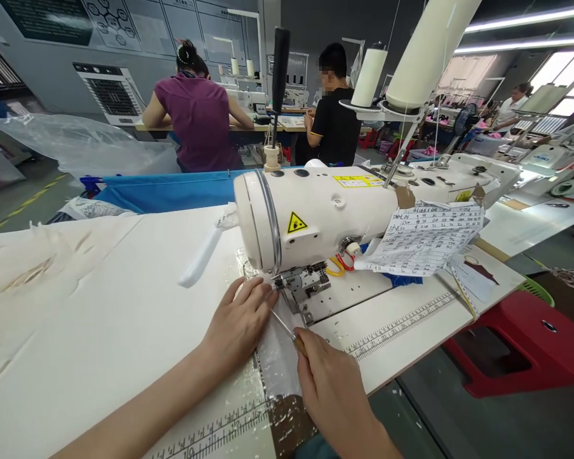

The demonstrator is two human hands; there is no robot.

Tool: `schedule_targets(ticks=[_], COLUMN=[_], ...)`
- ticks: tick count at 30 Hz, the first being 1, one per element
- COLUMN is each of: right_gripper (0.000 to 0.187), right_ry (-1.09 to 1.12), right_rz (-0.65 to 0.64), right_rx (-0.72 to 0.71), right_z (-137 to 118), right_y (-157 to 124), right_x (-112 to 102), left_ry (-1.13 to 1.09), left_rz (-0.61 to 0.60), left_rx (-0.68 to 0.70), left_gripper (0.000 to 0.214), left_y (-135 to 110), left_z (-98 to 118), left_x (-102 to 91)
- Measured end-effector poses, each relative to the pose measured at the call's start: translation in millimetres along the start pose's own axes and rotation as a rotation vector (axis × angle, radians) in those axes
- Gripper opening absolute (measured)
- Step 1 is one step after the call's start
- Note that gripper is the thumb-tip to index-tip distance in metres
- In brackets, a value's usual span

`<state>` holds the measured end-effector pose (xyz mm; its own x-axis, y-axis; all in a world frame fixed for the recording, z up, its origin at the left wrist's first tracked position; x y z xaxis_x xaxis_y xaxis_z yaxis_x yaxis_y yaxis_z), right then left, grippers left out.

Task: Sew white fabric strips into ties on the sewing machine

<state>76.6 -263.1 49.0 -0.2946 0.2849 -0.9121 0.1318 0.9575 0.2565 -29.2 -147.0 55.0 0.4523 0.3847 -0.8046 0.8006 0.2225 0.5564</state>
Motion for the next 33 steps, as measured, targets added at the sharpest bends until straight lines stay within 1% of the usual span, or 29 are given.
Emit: schedule_targets(ticks=[2, 4, 7, 10, 13, 15, 18, 21, 23, 26, 29, 33], right_gripper=[0.036, 0.036, 0.035, 0.034, 0.035, 0.034, 0.033, 0.032, 0.033, 0.037, 0.04, 0.046], right_ry=[0.043, 0.075, 0.103, 0.124, 0.167, 0.219, 0.336, 0.481, 0.591, 0.713, 0.751, 0.797], right_rz=[0.015, 0.036, 0.068, 0.098, 0.124, 0.157, 0.147, 0.074, 0.05, 0.037, 0.061, 0.059], right_rx=[0.005, 0.009, 0.001, -0.023, -0.064, -0.062, 0.021, 0.166, 0.252, 0.338, 0.377, 0.439], right_z=[0.5, 0.7, -0.7, -2.0, 1.2, 8.8, 26.6, 43.2, 50.1, 54.4, 55.0, 54.7], right_y=[-2.0, -3.8, -5.6, -8.1, -14.0, -19.3, -25.9, -30.1, -32.1, -34.0, -34.7, -35.0], right_x=[0.4, -0.2, -2.2, -4.7, -7.3, -10.2, -12.9, -12.4, -11.5, -8.2, -6.6, -5.8], left_ry=[0.001, -0.052, -0.143, -0.159, -0.155, -0.155, -0.153, -0.146, -0.132, -0.11, -0.115, -0.137], left_rz=[0.008, 0.024, 0.02, -0.003, -0.025, -0.035, -0.027, -0.033, -0.046, -0.077, -0.106, -0.085], left_rx=[-0.018, -0.054, -0.065, -0.054, -0.086, -0.096, -0.085, -0.09, -0.084, -0.054, -0.052, -0.077], left_gripper=[0.039, 0.036, 0.035, 0.038, 0.04, 0.04, 0.039, 0.041, 0.041, 0.04, 0.041, 0.04], left_y=[-1.0, -2.2, -3.5, -4.1, -5.8, -7.1, -8.2, -8.1, -8.0, -8.6, -9.8, -10.4], left_z=[-1.1, 2.5, 15.2, 25.3, 25.5, 24.1, 24.8, 28.2, 31.0, 33.9, 33.7, 34.4], left_x=[-0.3, -1.8, -5.2, -8.2, -7.0, -4.5, -2.8, -3.1, -3.8, -3.9, -3.4, -4.8])
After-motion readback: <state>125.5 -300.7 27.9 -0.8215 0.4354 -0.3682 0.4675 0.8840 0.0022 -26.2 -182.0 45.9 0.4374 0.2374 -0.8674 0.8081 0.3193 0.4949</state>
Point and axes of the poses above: each hand's wrist, its own y-axis towards the middle knuckle, its own x-axis out of the palm, z = x × y, the point moved 5 cm from there along y, towards the middle knuckle, and after that the axes turned 4 degrees about z, right-handed, at the moved point
